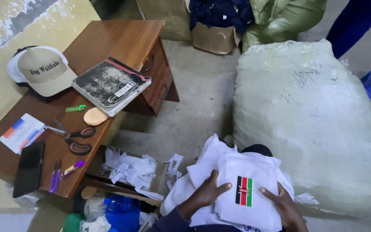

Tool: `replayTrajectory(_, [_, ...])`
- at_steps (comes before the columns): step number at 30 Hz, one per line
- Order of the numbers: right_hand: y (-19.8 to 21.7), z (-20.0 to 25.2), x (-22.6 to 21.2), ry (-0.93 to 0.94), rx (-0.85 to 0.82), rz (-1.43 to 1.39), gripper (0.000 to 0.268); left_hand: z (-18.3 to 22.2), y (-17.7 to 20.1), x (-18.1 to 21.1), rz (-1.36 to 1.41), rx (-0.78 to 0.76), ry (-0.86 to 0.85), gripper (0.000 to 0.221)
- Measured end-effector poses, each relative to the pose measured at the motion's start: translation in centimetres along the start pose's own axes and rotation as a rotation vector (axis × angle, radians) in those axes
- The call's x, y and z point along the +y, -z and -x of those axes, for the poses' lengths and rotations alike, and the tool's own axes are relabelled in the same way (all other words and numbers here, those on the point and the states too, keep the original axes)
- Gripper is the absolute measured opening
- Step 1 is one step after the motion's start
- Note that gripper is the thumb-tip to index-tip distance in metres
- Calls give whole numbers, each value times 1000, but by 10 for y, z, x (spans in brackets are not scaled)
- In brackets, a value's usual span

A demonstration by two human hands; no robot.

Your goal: Finishing patches on t-shirts using a lighter and recording production data in a ledger.

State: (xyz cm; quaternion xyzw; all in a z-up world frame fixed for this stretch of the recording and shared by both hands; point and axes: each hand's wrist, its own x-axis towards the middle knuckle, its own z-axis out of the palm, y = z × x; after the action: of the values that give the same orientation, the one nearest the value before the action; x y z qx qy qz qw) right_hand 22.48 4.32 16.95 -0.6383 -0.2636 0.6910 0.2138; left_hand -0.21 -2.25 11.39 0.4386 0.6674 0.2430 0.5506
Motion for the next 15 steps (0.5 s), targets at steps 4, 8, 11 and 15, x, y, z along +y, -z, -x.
replayTrajectory(4, [0, -6, 0, -23, 16, -1, 71, 1, -5, -12, 118, -167, -46, 96])
replayTrajectory(8, [35, -52, 32, 211, -50, -251, 53, -34, 24, -46, 83, 59, -97, 22])
replayTrajectory(11, [52, -60, 31, 162, -134, -334, 51, -57, 46, -55, 79, 314, -10, 35])
replayTrajectory(15, [58, -63, 33, 50, -120, -297, 52, -54, 35, -40, -116, 198, 122, 24])
